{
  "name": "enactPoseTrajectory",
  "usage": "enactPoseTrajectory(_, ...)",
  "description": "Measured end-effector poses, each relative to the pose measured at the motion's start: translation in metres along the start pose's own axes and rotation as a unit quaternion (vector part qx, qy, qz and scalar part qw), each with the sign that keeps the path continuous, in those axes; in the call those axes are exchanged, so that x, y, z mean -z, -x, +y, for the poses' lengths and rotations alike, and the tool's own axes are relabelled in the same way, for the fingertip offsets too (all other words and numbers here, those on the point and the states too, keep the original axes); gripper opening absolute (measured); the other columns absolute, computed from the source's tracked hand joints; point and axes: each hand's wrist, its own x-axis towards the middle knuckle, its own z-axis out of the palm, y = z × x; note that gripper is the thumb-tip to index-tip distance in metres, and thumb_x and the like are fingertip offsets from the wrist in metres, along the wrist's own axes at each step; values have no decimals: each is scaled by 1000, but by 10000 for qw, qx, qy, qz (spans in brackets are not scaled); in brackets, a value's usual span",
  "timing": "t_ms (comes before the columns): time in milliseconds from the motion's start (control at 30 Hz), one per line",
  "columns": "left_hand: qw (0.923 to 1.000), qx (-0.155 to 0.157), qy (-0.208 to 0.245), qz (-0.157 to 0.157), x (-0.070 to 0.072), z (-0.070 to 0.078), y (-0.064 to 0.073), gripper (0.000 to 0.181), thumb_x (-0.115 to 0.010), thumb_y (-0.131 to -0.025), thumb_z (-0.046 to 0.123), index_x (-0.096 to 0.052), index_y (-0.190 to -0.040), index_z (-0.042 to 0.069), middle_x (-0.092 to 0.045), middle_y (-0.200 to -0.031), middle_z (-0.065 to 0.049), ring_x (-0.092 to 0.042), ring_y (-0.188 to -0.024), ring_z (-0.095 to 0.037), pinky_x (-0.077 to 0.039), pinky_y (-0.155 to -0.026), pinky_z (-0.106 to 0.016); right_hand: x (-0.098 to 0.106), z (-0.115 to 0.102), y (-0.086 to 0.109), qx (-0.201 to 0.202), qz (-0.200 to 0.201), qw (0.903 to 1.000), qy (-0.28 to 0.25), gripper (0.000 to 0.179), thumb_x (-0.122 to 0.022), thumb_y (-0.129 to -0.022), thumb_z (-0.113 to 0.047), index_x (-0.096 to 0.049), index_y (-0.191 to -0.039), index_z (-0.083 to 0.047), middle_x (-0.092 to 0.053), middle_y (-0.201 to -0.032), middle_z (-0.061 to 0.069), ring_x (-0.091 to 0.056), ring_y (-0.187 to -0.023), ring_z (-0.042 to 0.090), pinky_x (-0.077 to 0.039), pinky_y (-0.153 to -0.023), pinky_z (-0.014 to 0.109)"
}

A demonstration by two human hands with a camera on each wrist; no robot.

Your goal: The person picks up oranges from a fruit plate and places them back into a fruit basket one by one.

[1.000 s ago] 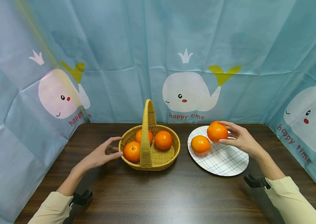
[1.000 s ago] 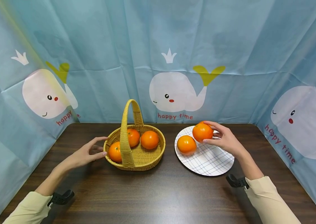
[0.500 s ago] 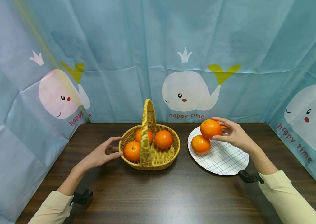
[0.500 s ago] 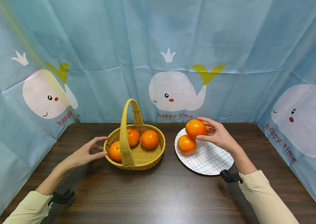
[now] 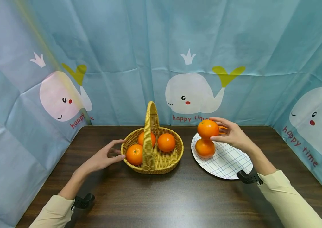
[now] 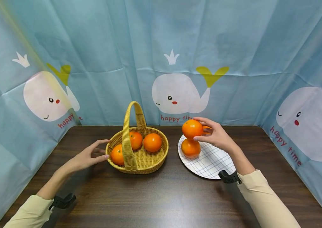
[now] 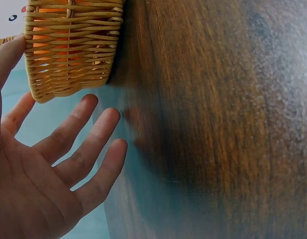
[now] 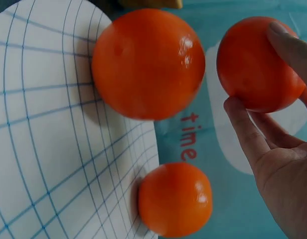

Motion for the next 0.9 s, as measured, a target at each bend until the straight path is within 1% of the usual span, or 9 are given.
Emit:
enactPoseTrajectory(200, 10000, 14, 5, 4, 0, 1, 0, 66, -70, -99, 25, -37, -153, 10, -47, -145, -24, -57, -121, -39, -53, -90, -49, -10, -3, -7, 74, -171, 9996, -219, 70, -80, -87, 1, -50, -149, -10, -51, -143, 14, -59, -117, 35, -52, -93, 32)
enactPoseTrajectory(333, 10000, -1, 21, -3, 0, 1, 0, 66, -70, -99, 24, -36, -154, 10, -47, -144, -24, -57, -121, -39, -53, -90, -49, -16, -6, -11, 152, -303, 9987, -369, 71, -80, -86, 3, -49, -149, -8, -51, -142, 15, -60, -115, 35, -52, -93, 35)
enactPoseTrajectory(633, 10000, -24, -48, 8, 0, 0, 0, 66, -70, -99, 25, -36, -154, 11, -46, -145, -23, -57, -121, -38, -52, -91, -50, -32, -11, -19, 413, -460, 9976, -313, 73, -82, -85, 1, -49, -149, -6, -50, -146, 13, -62, -114, 36, -53, -91, 36)
enactPoseTrajectory(767, 10000, -19, -25, -7, 0, 0, 0, 66, -70, -99, 24, -36, -154, 10, -45, -146, -23, -57, -121, -39, -52, -91, -51, -40, -14, -22, 485, -579, 9963, -409, 73, -82, -84, 2, -50, -149, -6, -47, -148, 13, -62, -114, 36, -54, -91, 38)
enactPoseTrajectory(900, 10000, -4, -23, -21, 0, 1, 0, 66, -70, -99, 24, -36, -154, 10, -45, -146, -24, -57, -121, -39, -52, -92, -51, -49, -18, -25, 534, -729, 9946, -503, 74, -83, -83, 2, -49, -149, -6, -47, -148, 13, -61, -115, 36, -53, -92, 41)
